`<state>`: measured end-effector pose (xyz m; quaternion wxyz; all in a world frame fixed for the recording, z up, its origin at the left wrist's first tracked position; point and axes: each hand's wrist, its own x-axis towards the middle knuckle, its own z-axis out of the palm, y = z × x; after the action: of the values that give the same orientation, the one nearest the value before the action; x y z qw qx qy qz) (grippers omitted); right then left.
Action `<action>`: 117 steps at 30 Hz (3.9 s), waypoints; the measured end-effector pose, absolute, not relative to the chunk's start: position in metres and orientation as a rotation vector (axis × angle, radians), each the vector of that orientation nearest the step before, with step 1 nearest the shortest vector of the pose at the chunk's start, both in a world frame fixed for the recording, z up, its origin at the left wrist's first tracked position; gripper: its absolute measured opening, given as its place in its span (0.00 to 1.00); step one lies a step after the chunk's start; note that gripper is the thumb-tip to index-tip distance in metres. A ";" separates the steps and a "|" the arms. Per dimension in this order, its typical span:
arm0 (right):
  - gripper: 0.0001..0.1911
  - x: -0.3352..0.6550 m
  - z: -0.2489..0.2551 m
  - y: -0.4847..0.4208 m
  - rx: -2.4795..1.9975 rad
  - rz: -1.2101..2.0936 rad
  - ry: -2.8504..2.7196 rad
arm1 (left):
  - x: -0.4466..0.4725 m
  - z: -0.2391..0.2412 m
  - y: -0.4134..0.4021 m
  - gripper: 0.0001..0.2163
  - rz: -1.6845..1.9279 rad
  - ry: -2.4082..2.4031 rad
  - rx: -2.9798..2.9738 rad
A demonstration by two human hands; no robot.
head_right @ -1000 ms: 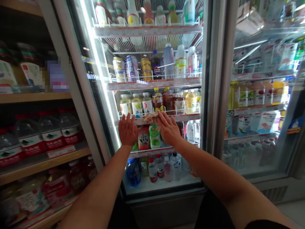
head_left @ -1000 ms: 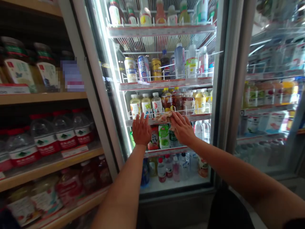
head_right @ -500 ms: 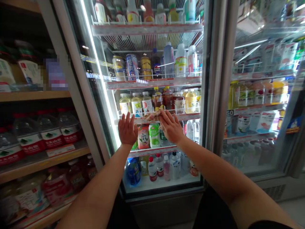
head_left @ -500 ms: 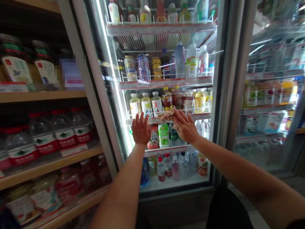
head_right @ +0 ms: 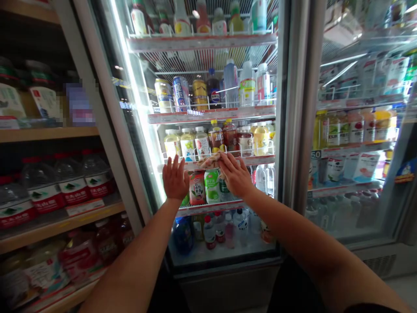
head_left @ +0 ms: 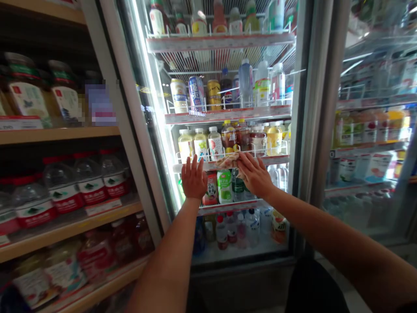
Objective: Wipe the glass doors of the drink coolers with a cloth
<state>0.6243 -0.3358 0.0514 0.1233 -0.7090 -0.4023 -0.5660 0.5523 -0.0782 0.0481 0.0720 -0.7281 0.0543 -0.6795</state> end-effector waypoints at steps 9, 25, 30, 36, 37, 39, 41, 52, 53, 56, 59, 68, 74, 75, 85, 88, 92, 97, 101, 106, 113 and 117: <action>0.32 0.625 0.058 -0.337 -2.070 -1.690 -1.122 | 0.552 0.048 -0.079 0.24 -2.032 0.151 -2.192; 0.29 0.626 0.065 -0.338 -2.102 -1.698 -1.089 | 0.552 0.049 -0.078 0.26 -2.052 0.172 -2.122; 0.32 0.626 0.066 -0.339 -2.088 -1.685 -1.097 | 0.552 0.048 -0.079 0.25 -2.049 0.177 -2.130; 0.30 0.623 0.074 -0.338 -2.108 -1.656 -1.081 | 0.552 0.048 -0.079 0.25 -2.049 0.168 -2.154; 0.29 0.623 0.073 -0.338 -2.108 -1.658 -1.067 | 0.552 0.048 -0.079 0.25 -2.051 0.173 -2.145; 0.29 0.623 0.068 -0.339 -2.105 -1.665 -1.047 | 0.552 0.048 -0.079 0.25 -2.056 0.179 -2.143; 0.30 0.624 0.064 -0.340 -2.102 -1.663 -1.048 | 0.552 0.048 -0.078 0.25 -2.054 0.183 -2.166; 0.30 0.623 0.083 -0.344 -2.103 -1.612 -0.897 | 0.553 0.046 -0.078 0.24 -2.044 0.164 -2.207; 0.30 0.624 0.080 -0.346 -2.101 -1.618 -0.903 | 0.553 0.046 -0.078 0.24 -2.045 0.165 -2.221; 0.32 0.626 0.071 -0.350 -2.099 -1.626 -0.947 | 0.554 0.045 -0.077 0.24 -2.047 0.167 -2.261; 0.33 0.629 0.069 -0.352 -2.100 -1.627 -0.961 | 0.554 0.045 -0.076 0.24 -2.053 0.171 -2.274; 0.34 0.631 0.069 -0.355 -2.098 -1.631 -0.947 | 0.553 0.046 -0.078 0.24 -2.052 0.177 -2.285; 0.35 0.633 0.070 -0.359 -2.098 -1.619 -0.900 | 0.552 0.046 -0.080 0.23 -2.052 0.151 -2.277; 0.35 0.633 0.069 -0.360 -2.100 -1.611 -0.896 | 0.552 0.046 -0.080 0.24 -2.049 0.153 -2.266; 0.37 0.634 0.073 -0.360 -2.078 -1.615 -0.890 | 0.552 0.046 -0.080 0.24 -2.048 0.157 -2.256; 0.37 0.635 0.069 -0.361 -2.098 -1.611 -0.875 | 0.552 0.046 -0.080 0.24 -2.055 0.167 -2.228; 0.35 0.636 0.066 -0.363 -2.127 -1.609 -0.874 | 0.552 0.046 -0.080 0.24 -2.053 0.150 -2.167; 0.36 0.638 0.065 -0.363 -2.128 -1.600 -0.868 | 0.553 0.046 -0.080 0.23 -2.061 0.136 -2.227; 0.35 0.639 0.069 -0.364 -2.112 -1.623 -0.884 | 0.552 0.046 -0.080 0.23 -2.058 0.141 -2.219; 0.35 0.637 0.074 -0.367 -2.126 -1.603 -0.868 | 0.551 0.046 -0.080 0.24 -2.049 0.153 -2.264; 0.31 0.637 0.070 -0.369 -2.128 -1.601 -0.855 | 0.552 0.045 -0.079 0.24 -2.046 0.164 -2.260; 0.29 0.635 0.075 -0.368 -2.115 -1.624 -0.834 | 0.551 0.045 -0.078 0.24 -2.062 0.181 -2.230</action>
<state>0.6352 -0.3679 0.0749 0.1729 -0.7456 -0.2939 -0.5725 0.5512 -0.0782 0.0450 0.0493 -0.7320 0.0595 -0.6769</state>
